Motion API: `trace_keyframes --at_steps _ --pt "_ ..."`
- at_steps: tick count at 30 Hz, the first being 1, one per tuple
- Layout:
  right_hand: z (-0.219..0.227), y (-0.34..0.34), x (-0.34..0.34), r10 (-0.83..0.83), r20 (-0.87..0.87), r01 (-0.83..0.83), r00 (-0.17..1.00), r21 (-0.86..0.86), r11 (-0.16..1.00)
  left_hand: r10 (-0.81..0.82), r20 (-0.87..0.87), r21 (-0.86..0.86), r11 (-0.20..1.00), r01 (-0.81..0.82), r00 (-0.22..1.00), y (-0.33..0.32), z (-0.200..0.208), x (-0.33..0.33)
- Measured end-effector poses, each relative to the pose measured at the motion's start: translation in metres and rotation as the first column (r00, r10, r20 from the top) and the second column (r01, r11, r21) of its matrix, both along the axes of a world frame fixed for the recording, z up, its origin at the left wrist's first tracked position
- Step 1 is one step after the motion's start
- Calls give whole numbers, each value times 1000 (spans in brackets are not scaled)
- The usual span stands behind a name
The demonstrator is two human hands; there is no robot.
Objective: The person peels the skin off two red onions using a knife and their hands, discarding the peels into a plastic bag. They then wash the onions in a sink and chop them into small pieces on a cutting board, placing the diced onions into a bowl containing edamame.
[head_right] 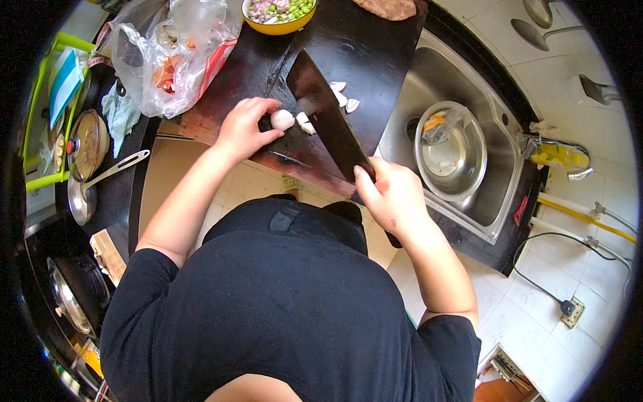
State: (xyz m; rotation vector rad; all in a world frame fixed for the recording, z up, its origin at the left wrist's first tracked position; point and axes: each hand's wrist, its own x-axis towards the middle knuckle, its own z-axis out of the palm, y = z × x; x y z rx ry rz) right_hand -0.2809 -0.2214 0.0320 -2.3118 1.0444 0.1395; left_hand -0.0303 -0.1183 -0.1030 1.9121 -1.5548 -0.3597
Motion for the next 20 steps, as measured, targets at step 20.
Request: trace_keyframes --at_steps 20 --pt "-29 6 32 173 -242 -186 955 -31 982 156 -107 -265 947 -180 982 15 -29 -26"
